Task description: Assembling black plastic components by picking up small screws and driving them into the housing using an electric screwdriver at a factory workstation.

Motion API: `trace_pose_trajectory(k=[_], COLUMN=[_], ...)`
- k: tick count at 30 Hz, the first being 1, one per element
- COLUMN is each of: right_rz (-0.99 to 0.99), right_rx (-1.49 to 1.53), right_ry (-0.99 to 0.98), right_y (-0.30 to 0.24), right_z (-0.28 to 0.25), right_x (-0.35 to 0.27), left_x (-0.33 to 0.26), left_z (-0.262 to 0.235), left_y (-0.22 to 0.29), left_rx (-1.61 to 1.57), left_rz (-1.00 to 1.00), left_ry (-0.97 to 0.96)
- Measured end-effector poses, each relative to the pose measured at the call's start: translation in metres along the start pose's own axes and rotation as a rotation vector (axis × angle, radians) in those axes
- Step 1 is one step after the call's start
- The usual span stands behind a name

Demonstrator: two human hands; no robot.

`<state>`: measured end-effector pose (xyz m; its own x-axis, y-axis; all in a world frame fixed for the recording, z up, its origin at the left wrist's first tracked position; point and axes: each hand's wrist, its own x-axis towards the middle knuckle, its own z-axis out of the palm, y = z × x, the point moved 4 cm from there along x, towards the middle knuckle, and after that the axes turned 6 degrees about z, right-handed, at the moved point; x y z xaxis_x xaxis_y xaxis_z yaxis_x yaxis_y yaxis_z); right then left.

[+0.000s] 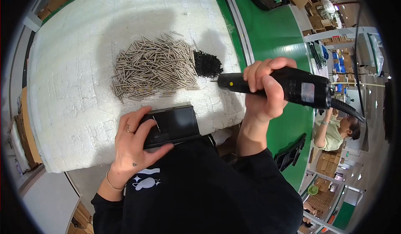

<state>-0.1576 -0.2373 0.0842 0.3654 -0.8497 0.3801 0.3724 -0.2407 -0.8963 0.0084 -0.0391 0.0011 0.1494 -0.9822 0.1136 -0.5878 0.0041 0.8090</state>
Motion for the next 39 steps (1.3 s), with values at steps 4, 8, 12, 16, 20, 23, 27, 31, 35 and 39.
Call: trace_pose_trajectory(k=[4,8,12,16,20,23,27,31,35,39], right_rz=[0.032,0.045,0.041,-0.064,-0.139,-0.172,-0.208,-0.263,-0.276,-0.264], right_rx=[-0.036,-0.042,-0.036,0.080,0.130,0.195,0.191,0.170,0.185,0.188], right_ry=[0.117,0.213,0.215,0.050,-0.048,-0.044,-0.008,-0.077,-0.123,-0.115], right_y=[0.015,0.021,0.021,0.001,-0.014,-0.020,-0.024,-0.030,-0.034,-0.038], right_z=[-0.029,-0.034,-0.037,-0.033,-0.025,-0.026,-0.032,-0.032,-0.032,-0.033], right_x=[-0.002,-0.001,-0.001,-0.001,-0.002,0.001,0.001,0.003,0.002,-0.001], left_x=[0.011,0.016,0.027,0.058,0.122,0.153,0.168,0.172,0.168,0.162], left_z=[0.009,0.018,0.007,0.002,0.032,0.050,0.060,0.061,0.058,0.050], left_y=[0.014,0.018,0.031,0.037,0.037,0.036,0.030,0.022,0.027,0.035], left_rx=[0.276,0.256,0.192,0.257,0.263,0.305,0.325,0.102,0.041,-0.026], left_rz=[0.226,0.204,0.188,0.371,0.523,0.667,0.792,0.672,0.654,0.621], left_ry=[-0.025,-0.055,0.003,0.052,0.054,0.037,0.069,0.146,0.207,0.204])
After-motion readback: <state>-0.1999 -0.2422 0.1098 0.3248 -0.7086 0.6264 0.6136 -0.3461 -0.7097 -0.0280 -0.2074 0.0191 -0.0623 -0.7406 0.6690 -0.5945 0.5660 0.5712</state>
